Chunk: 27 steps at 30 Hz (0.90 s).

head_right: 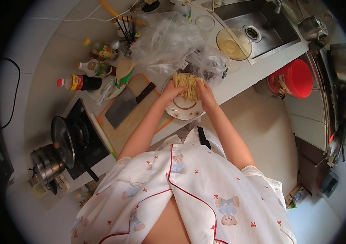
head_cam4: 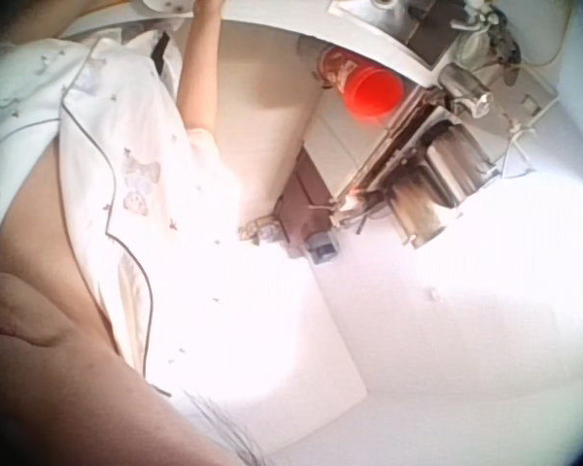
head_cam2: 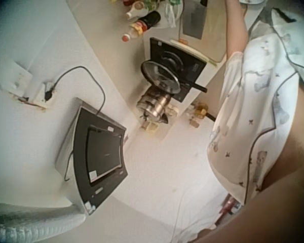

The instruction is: The person slices tofu and a green onion on a cutting board using a cleaver, then washes a plate and transfers the sliced tofu onto it. The person then removes grapes from a plastic bag and places them into a bowl.

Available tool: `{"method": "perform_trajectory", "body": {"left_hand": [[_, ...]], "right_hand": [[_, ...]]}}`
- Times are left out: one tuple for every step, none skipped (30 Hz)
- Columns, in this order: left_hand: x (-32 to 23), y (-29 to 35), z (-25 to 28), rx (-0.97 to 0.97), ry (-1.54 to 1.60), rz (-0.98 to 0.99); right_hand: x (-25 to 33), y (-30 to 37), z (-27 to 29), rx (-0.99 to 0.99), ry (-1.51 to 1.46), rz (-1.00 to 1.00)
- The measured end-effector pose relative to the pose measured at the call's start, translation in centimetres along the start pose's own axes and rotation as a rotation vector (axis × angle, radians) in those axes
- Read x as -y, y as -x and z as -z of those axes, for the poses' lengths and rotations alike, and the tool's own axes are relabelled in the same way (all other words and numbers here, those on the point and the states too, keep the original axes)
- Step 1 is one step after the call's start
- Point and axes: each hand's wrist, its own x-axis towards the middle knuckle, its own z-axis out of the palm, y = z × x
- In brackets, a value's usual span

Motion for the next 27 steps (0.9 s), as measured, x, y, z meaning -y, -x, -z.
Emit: {"method": "perform_trajectory", "body": {"left_hand": [[-0.2,0.0,0.2,0.004,-0.007,0.035],[-0.4,0.1,0.5,0.028,-0.05,-0.004],[-0.7,0.1,0.9,0.053,-0.09,-0.047],[-0.9,0.1,1.2,0.077,-0.13,-0.089],[-1.0,0.2,1.4,0.065,-0.21,-0.121],[-1.1,0.1,1.6,0.053,-0.29,-0.155],[-1.1,0.0,1.9,0.042,-0.371,-0.189],[-1.0,0.0,2.0,-0.007,-0.45,-0.22],[-0.9,0.1,2.3,-0.055,-0.531,-0.25],[-0.8,0.1,2.5,-0.103,-0.611,-0.282],[-0.7,0.3,2.8,-0.125,-0.602,-0.317],[-0.9,0.9,2.9,-0.144,-0.591,-0.35],[-1.2,1.7,2.8,-0.161,-0.579,-0.384],[-1.6,2.4,2.8,-0.189,-0.648,-0.368],[-2.0,3.2,2.8,-0.222,-0.712,-0.351],[-2.4,3.9,2.9,-0.253,-0.777,-0.335],[-2.6,4.3,2.9,-0.312,-0.86,-0.345],[-2.8,4.8,2.9,-0.372,-0.942,-0.355],[-2.8,5.0,2.9,-0.433,-1.024,-0.365],[-2.6,5.0,3.0,-0.386,-0.893,-0.339],[-2.5,4.7,3.3,-0.344,-0.762,-0.316],[-2.2,4.5,3.4,-0.302,-0.631,-0.291],[-1.4,3.9,3.6,-0.283,-0.589,-0.348],[-0.2,3.0,3.8,-0.265,-0.543,-0.407],[0.1,2.9,3.9,-0.248,-0.497,-0.462],[0.4,2.7,4.2,-0.222,-0.483,-0.43],[0.1,2.8,4.5,-0.196,-0.468,-0.397]], "right_hand": [[0.4,0.5,-0.2,-0.019,0.02,-0.012],[0.2,0.7,-0.1,-0.052,0.054,-0.046],[0.3,0.8,0.2,-0.085,0.091,-0.077],[0.3,0.9,0.5,-0.117,0.129,-0.108],[0.2,1.0,0.8,-0.156,0.286,-0.087],[-0.2,0.9,1.2,-0.194,0.443,-0.064],[-0.6,0.8,1.7,-0.233,0.6,-0.039],[-1.2,0.6,2.4,-0.263,0.679,0.042],[-1.8,0.6,2.8,-0.294,0.756,0.123],[-2.4,0.6,3.1,-0.326,0.833,0.206],[-3.0,0.6,3.4,-0.343,0.855,0.292],[-3.1,1.1,3.3,-0.362,0.878,0.376],[-2.9,1.6,3.2,-0.384,0.902,0.46],[-2.7,2.0,3.0,-0.389,1.047,0.469],[-2.1,2.5,2.7,-0.389,1.196,0.477],[-1.6,3.0,2.5,-0.389,1.345,0.482],[-1.3,3.6,2.0,-0.416,1.352,0.503],[-0.9,4.3,1.4,-0.442,1.359,0.525],[-0.7,4.8,1.1,-0.468,1.367,0.546],[-0.7,5.0,1.3,-0.466,1.259,0.493],[-0.5,5.1,1.3,-0.461,1.15,0.448],[-0.3,5.2,1.4,-0.454,1.041,0.402],[-0.8,4.6,2.2,-0.404,0.989,0.392],[-1.6,3.8,3.4,-0.352,0.938,0.386],[-1.8,3.6,3.8,-0.299,0.889,0.375],[-1.9,3.7,4.3,-0.292,0.942,0.393],[-1.3,4.2,4.2,-0.286,0.997,0.411]]}}
